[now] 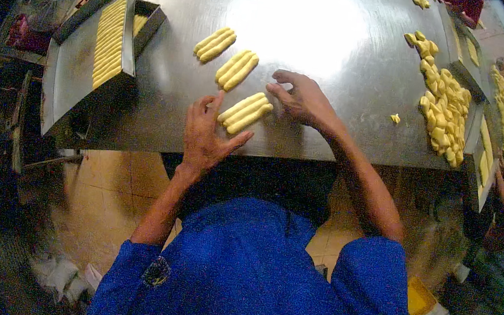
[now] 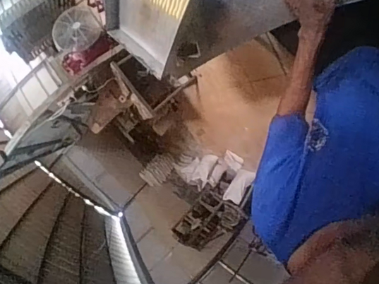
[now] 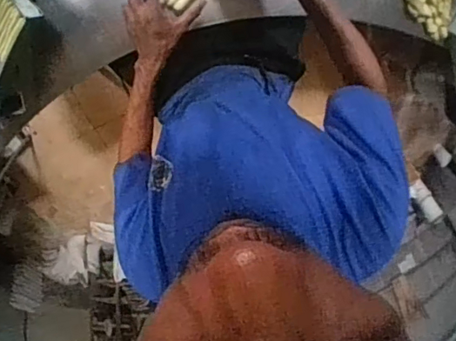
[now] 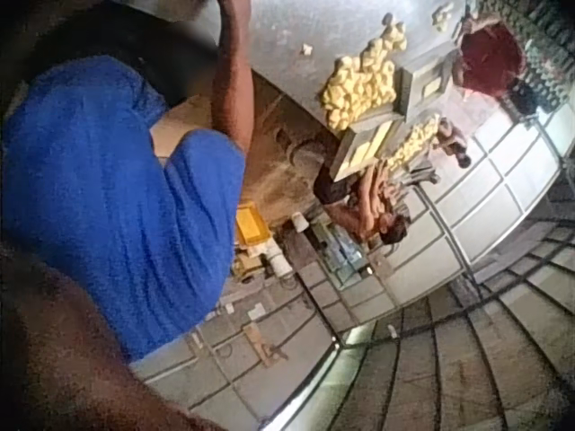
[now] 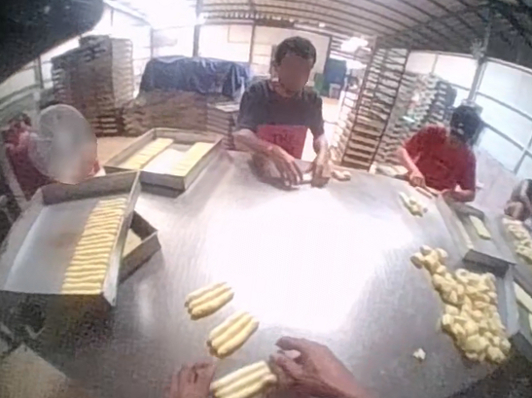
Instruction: The person rolls pieces of dough into elongated cylinders by hand and arranges the rolled dough sticks together on the table.
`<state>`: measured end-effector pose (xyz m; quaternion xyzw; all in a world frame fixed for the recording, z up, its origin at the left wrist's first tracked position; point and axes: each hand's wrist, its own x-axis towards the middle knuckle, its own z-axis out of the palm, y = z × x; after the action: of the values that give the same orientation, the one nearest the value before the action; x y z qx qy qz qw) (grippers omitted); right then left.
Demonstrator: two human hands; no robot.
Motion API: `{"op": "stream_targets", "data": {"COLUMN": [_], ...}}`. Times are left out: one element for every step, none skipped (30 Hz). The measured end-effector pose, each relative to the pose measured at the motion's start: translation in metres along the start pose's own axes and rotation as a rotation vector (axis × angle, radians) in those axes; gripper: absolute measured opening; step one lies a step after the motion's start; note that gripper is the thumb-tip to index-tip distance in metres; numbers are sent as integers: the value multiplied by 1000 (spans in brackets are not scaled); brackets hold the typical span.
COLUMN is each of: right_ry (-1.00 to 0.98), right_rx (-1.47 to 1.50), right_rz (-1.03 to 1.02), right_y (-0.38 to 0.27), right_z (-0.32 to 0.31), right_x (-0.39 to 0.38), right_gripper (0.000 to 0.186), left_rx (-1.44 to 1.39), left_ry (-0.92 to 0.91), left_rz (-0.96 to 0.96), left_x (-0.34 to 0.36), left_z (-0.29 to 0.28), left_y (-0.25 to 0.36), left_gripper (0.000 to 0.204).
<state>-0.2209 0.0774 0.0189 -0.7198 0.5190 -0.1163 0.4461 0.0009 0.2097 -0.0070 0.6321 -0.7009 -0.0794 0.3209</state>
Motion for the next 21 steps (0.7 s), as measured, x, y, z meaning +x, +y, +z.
{"op": "stream_targets", "data": {"right_ry": [11, 19, 33, 27, 63, 135, 201, 228, 359, 490, 597, 700, 718, 794, 856, 855, 828, 795, 818, 1017, 1199], "right_rx": [-5, 37, 78, 83, 113, 118, 127, 120, 231, 340, 351, 366, 366, 263, 171, 191, 121, 50, 54, -108, -257], "right_rz": [12, 27, 43, 88, 21, 60, 94, 110, 149, 183, 198, 213, 211, 270, 326, 315, 454, 590, 587, 704, 810], "right_y": [7, 15, 22, 20, 37, 52, 61, 72, 84, 98, 116, 140, 173, 207, 227, 230, 229, 226, 241, 264, 275], "right_z": [0, -1, -4, -11, -15, -24, -37, -56, -77, -100, -122, -140, -162, -186, -201, -206, -210, -216, -233, -260, -278], "right_x": [-5, -13, -23, -33, -37, -38, -39, -43, -45, -44, -39, -31, -22, -12, 3, 24, 44, 65, 80, 85, 95], "right_gripper": [55, 54, 53, 48, 44, 41, 39, 39, 37, 35, 37, 40, 40, 44, 49, 49, 57, 66, 66, 63, 66], "left_rx": [2, 0, -21, -37, -54, -79, -98, -117, -111, -107, -113, -127, -146, -189, -185, -202, -216, -192, -207, -247, -221], "left_ry": [-30, -60, -65, -129, -197, -203, -211, -219, -159, -95, -95, -37, 24, 29, 32, 50, 70, 78, 62, 44, 103], "left_rz": [-18, -31, -15, -30, -39, -66, -97, -73, -27, 18, 38, 36, 34, 27, 39, -12, -60, -49, -79, -100, -26], "left_x": [2, 4, -2, -10, -14, -14, -16, -12, -8, -6, -6, -9, -11, -14, -21, -28, -32, -34, -33, -29, -27], "left_z": [10, 21, 30, 34, 38, 35, 32, 27, 18, 15, 15, 13, 12, 16, 20, 19, 15, 10, 15, 25, 34], "left_y": [3, 5, -1, -15, -28, -36, -39, -28, -20, -13, -10, -9, -6, -10, -15, -25, -31, -35, -30, -21, -20], "left_gripper": [88, 86, 86, 83, 81, 79, 77, 77, 78, 78, 78, 78, 78, 74, 74, 70, 67, 67, 64, 61, 59]}}
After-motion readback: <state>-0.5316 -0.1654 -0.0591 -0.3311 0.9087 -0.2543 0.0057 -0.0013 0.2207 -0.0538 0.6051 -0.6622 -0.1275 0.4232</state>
